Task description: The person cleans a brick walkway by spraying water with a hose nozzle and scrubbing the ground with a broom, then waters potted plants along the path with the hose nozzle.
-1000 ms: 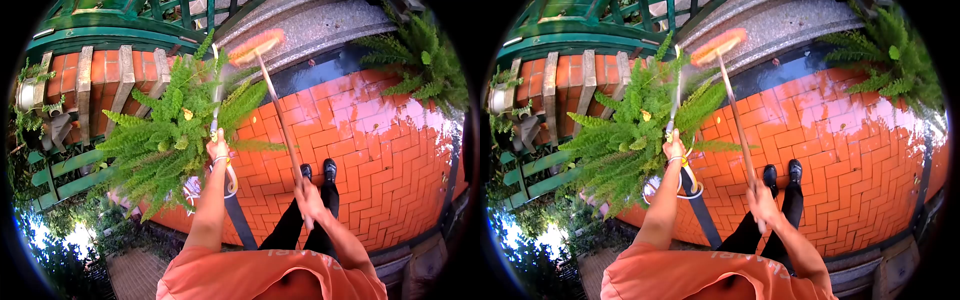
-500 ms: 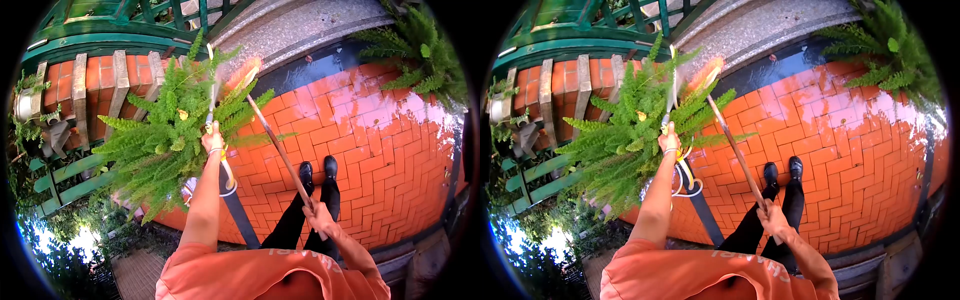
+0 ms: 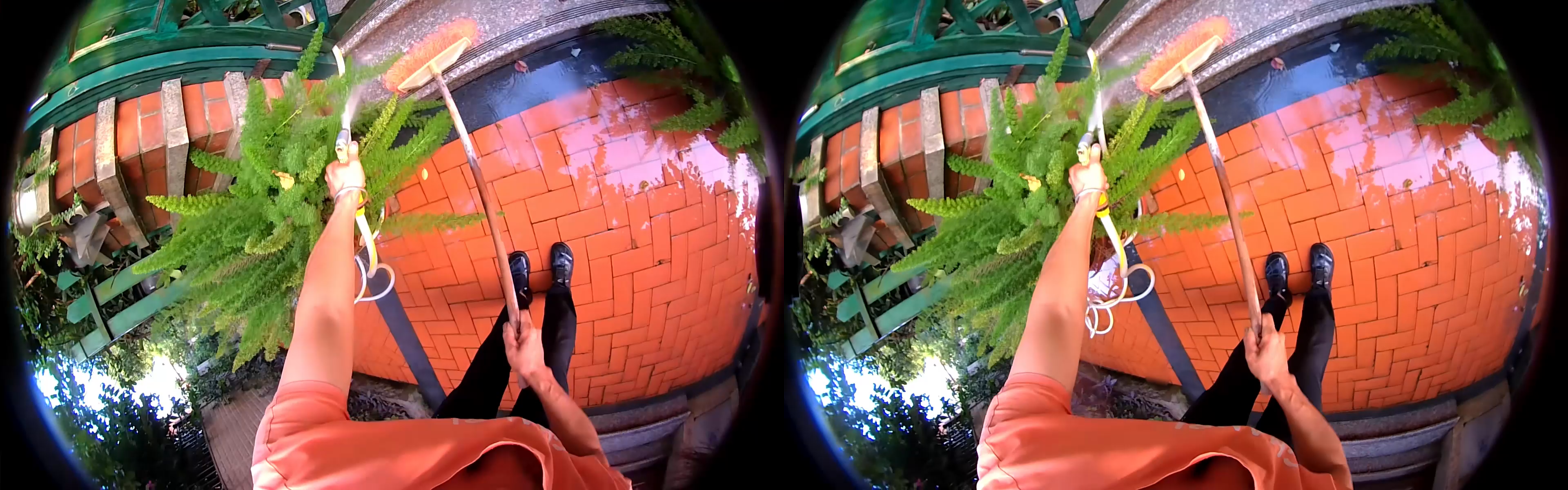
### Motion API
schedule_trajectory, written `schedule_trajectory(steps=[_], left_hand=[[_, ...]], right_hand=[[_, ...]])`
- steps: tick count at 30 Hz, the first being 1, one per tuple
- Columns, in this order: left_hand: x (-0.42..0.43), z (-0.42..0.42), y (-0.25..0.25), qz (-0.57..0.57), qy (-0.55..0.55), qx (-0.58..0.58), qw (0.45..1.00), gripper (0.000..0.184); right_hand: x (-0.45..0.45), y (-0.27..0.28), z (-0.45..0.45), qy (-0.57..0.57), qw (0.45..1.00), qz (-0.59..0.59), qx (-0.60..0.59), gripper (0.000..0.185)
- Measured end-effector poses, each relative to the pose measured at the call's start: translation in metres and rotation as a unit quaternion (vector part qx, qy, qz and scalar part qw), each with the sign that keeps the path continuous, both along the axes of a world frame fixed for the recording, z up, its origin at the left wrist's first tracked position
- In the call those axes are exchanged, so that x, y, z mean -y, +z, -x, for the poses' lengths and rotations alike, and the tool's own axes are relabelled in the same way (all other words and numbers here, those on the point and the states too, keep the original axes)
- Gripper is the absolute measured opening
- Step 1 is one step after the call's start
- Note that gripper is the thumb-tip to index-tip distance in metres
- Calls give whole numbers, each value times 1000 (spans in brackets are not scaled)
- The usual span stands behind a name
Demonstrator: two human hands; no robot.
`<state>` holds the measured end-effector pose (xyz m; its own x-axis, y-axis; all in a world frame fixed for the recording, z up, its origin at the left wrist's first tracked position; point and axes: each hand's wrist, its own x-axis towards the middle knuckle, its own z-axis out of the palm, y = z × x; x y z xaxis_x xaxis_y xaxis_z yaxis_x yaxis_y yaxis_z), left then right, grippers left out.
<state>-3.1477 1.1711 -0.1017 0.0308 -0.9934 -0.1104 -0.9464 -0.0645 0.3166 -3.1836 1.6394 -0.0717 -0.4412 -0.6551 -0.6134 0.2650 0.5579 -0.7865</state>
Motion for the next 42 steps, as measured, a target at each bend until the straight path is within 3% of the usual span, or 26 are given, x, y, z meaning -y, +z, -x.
schedule_trajectory(steps=[3, 6, 9, 15, 19, 21, 26, 31, 35, 38, 40, 42], left_hand=[[19, 8, -2, -34, 13, 37, 999, 50], [19, 23, 6, -92, 77, -48, 992, 46], [25, 25, -7, -102, 63, -34, 992, 46], [34, 31, -11, -37, 42, 10, 998, 49], [38, 26, -18, -41, 48, 27, 998, 48], [35, 27, -19, -75, 44, -82, 993, 47], [30, 35, -26, -99, -25, -148, 984, 47], [35, 40, -25, -57, 11, -162, 985, 49], [29, 35, -25, -140, 21, -246, 959, 46], [29, 32, -23, -139, 4, -268, 953, 42], [28, 31, -12, -221, -16, -323, 920, 41], [25, 31, -7, -205, -3, -350, 914, 41]], right_hand=[[-15, -4, -15, 8, 999, -32, 9, 15], [-26, -11, -23, -4, 998, -48, 30, 17], [-32, -21, -23, 7, 994, -84, 71, 17], [-30, -22, -25, 9, 999, -50, 15, 17], [-27, -20, -23, 0, 996, -70, 51, 17], [-28, -23, -25, -3, 997, -68, 48, 17], [-27, -23, -23, -4, 994, -85, 69, 17], [-29, -25, -27, 6, 997, -70, 39, 19], [-31, -28, -29, 9, 996, -77, 42, 20], [-30, -22, -23, 4, 997, -58, 44, 22], [-31, -12, -17, 13, 1000, -26, 12, 25], [-31, 7, -6, 6, 998, -26, 54, 25]])
